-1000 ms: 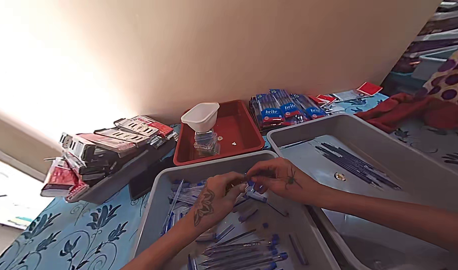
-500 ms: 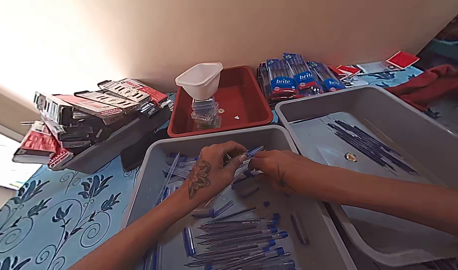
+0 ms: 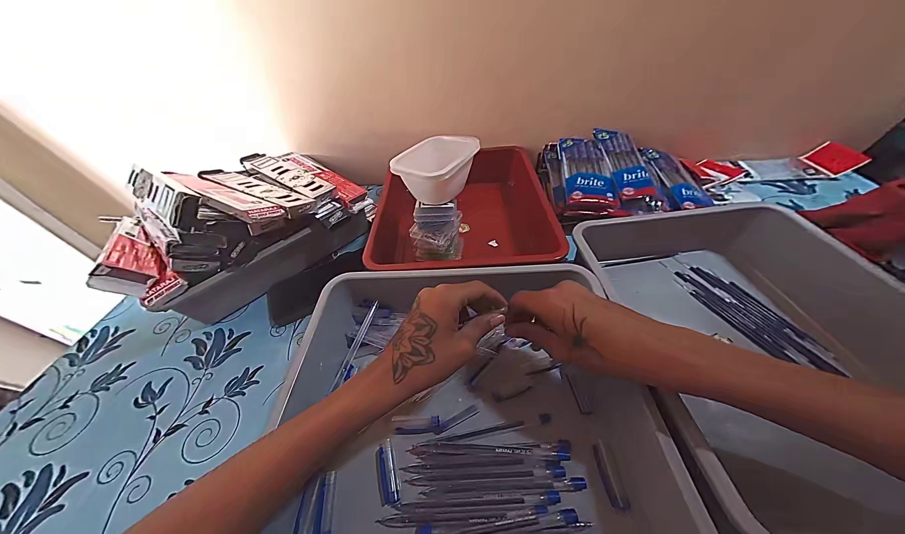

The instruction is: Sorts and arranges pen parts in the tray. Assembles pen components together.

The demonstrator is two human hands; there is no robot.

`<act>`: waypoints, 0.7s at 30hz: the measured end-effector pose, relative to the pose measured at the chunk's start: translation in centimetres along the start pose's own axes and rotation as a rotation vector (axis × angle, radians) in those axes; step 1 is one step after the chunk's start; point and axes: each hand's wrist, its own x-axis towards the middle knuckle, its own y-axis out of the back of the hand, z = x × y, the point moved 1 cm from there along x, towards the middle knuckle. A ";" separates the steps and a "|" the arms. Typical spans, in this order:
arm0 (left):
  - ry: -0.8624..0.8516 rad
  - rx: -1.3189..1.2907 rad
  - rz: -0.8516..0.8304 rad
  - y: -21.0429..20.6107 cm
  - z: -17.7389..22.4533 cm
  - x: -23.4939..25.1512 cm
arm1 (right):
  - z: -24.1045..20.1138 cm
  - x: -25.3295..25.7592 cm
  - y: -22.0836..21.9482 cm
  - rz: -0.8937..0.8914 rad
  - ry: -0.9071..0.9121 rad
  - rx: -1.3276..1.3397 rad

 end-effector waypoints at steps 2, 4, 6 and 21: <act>0.032 -0.018 0.000 0.0 -0.1 0.0 | 0.0 0.1 0.2 0.085 -0.066 0.136; 0.059 -0.030 0.000 0.0 -0.2 0.0 | 0.0 0.4 0.1 0.131 -0.120 0.284; 0.052 -0.038 0.017 0.1 -0.3 -0.1 | 0.3 0.5 -0.3 0.165 -0.140 0.402; 0.040 -0.066 0.052 0.3 -0.3 -0.2 | -0.2 0.7 0.3 0.227 -0.214 0.639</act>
